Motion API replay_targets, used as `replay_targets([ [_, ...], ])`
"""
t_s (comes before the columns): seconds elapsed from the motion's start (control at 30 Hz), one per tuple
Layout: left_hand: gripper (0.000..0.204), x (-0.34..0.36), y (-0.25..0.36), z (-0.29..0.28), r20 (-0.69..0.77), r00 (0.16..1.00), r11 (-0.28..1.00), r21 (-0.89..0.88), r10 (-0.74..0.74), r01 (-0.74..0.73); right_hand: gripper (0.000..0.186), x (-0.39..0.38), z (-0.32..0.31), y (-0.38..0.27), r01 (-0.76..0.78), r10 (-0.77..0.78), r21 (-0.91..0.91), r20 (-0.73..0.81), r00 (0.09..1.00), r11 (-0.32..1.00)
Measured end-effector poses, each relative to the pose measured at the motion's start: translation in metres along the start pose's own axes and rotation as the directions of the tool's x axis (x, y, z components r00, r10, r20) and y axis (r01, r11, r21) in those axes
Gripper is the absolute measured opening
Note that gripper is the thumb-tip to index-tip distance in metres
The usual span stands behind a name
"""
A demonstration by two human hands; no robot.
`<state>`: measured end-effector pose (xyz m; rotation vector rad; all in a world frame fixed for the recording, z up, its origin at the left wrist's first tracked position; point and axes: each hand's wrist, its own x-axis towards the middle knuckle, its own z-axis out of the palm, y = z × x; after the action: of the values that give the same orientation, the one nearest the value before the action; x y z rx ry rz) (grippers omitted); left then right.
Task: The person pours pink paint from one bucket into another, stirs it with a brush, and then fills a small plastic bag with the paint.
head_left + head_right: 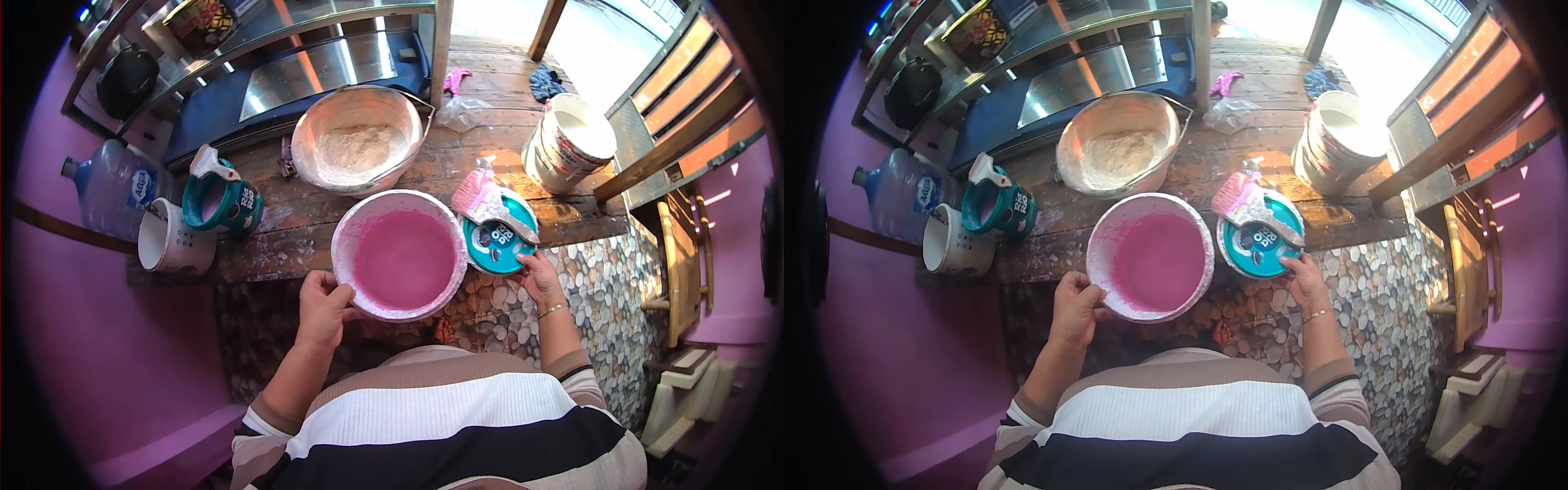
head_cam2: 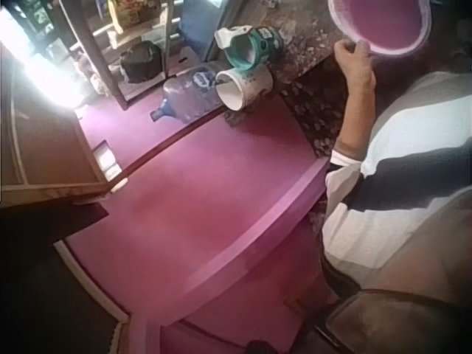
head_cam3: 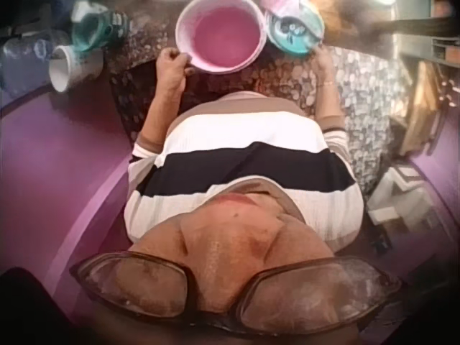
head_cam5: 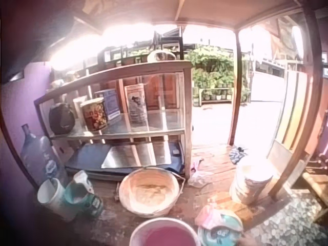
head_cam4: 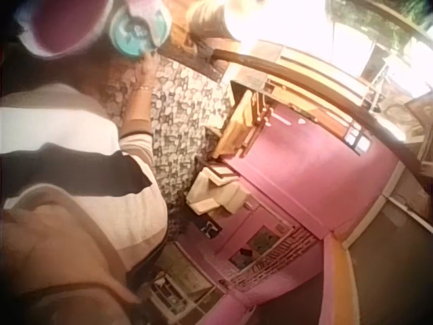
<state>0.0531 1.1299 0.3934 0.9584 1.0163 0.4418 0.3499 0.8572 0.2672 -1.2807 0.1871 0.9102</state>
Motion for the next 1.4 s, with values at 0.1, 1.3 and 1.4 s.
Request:
replay_targets([
  [0.1, 0.024, 0.003, -0.001, 0.021, 0.011, 1.000, 1.000, -0.023, 0.020, -0.020, 0.045, -0.017, -0.016, -0.025, 0.031, -0.031, -0.055, 0.011, 0.999, 0.998],
  [1.3, 0.042, 0.033, -0.055, 0.072, 0.263, 0.925, 0.949, -0.228, 0.276, -0.218, 0.054, -0.167, 0.165, -0.134, 0.129, -0.079, -0.104, 0.393, 0.916, 0.986],
  [1.4, 0.047, 0.008, -0.042, 0.032, 0.028, 0.937, 0.931, -0.124, 0.348, -0.342, 0.046, -0.147, 0.219, -0.097, -0.032, 0.106, -0.154, 0.506, 0.856, 0.988],
])
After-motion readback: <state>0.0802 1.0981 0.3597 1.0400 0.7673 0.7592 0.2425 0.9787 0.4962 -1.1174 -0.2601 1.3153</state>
